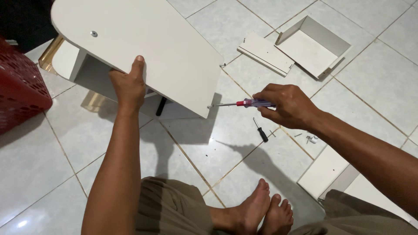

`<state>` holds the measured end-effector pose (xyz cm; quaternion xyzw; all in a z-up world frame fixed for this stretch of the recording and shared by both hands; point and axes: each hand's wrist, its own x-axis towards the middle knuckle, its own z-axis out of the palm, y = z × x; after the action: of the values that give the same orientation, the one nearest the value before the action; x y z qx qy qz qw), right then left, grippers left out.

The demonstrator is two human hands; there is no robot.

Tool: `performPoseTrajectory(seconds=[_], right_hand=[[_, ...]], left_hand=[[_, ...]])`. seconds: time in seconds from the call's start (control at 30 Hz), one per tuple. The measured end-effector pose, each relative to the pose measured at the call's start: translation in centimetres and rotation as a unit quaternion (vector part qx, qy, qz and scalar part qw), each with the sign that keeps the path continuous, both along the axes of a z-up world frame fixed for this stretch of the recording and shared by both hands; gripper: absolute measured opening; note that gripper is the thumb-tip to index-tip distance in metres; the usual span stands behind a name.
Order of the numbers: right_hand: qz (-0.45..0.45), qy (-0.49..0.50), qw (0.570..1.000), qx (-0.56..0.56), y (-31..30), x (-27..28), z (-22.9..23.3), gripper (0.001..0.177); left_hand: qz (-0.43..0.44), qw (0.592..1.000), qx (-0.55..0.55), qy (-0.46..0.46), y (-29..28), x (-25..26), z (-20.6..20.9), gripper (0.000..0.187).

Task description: The person assembles a white wooden cabinet by screwing panels together using a screwdriver. They align the pieces, insert screws, and tighten them to secure the structure.

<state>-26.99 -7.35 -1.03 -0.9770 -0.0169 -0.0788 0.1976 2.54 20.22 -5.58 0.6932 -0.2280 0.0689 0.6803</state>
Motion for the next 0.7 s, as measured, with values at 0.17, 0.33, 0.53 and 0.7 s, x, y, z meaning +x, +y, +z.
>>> performPoseTrajectory(seconds=[0.17,0.33,0.53,0.7], right_hand=[[0.001,0.009,1.000,0.000,0.2,0.4,-0.5,0.031],[0.002,0.012,1.000,-0.001,0.3,0.8,-0.6,0.030],[-0.007,0.024,1.000,-0.004,0.2,1.1,-0.8,0.030],[0.009,-0.001,1.000,-0.010,0.2,1.2,-0.7,0.031]], left_hand=[[-0.011,1.000,-0.003,-0.005,0.1,0.2,-0.2,0.029],[-0.004,1.000,-0.008,0.013,0.4,0.9,-0.5,0.032],[-0.003,1.000,-0.007,-0.004,0.5,1.1,-0.6,0.031],[0.016,0.999,0.034,-0.001,0.7,1.0,-0.4,0.040]])
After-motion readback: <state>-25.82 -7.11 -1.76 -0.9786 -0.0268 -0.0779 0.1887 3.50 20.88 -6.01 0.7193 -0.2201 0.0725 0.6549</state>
